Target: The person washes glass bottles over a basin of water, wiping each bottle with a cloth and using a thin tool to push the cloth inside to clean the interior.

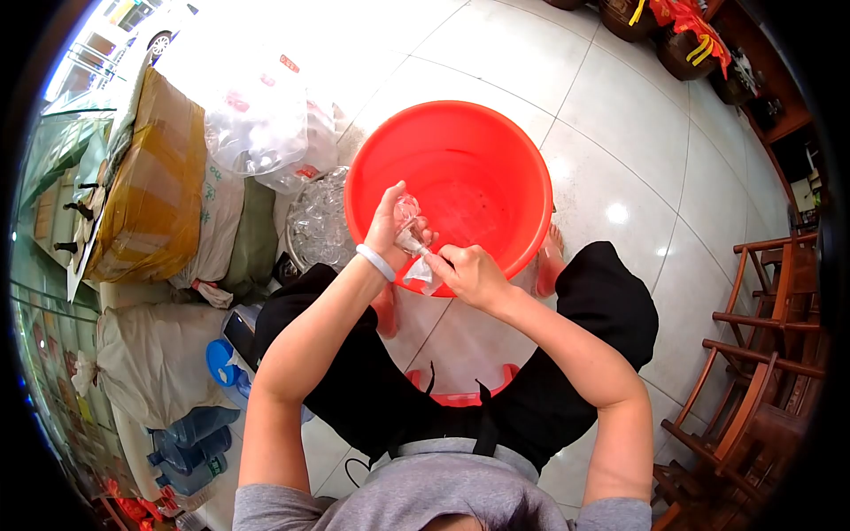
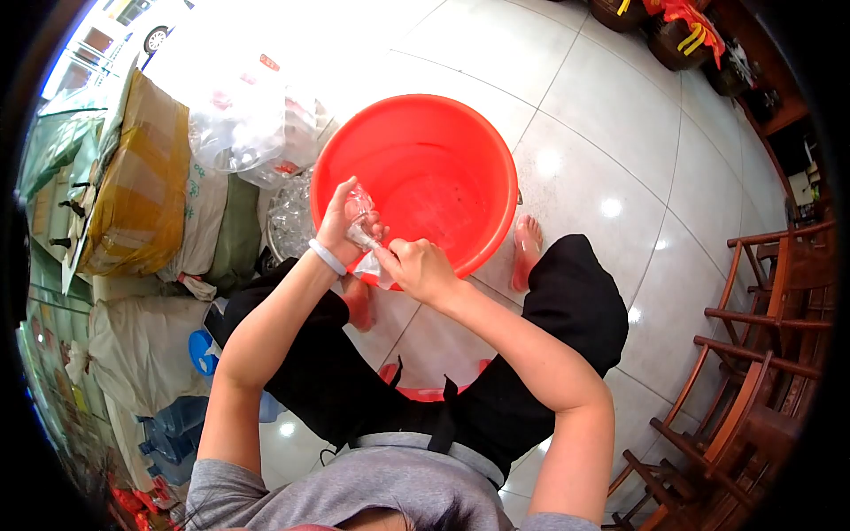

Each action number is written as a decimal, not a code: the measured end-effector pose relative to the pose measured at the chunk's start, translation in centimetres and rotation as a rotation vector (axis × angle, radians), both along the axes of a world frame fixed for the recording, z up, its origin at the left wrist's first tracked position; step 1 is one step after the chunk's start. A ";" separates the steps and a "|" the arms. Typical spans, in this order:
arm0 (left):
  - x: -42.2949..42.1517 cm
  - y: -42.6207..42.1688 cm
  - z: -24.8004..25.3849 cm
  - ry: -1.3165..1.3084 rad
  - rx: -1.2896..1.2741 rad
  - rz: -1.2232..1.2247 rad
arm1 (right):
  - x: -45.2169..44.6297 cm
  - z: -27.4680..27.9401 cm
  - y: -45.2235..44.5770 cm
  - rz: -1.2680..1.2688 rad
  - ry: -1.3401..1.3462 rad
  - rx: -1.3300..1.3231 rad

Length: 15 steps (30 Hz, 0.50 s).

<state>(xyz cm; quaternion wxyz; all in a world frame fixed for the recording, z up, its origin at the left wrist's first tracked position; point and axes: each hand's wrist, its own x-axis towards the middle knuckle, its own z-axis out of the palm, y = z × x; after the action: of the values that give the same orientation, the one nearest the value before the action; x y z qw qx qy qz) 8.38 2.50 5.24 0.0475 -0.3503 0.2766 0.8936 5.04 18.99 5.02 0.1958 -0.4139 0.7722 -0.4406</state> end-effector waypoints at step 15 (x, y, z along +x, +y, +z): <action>0.1 0.2 0.1 -0.035 -0.018 -0.004 | 0.2 -0.1 -0.2 -0.033 -0.189 0.032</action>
<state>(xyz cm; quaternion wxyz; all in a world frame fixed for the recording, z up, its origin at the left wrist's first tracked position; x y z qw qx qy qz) 8.50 2.72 5.33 0.0509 -0.3658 0.2845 0.8847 5.20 18.75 4.88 0.2671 -0.3547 0.7637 -0.4686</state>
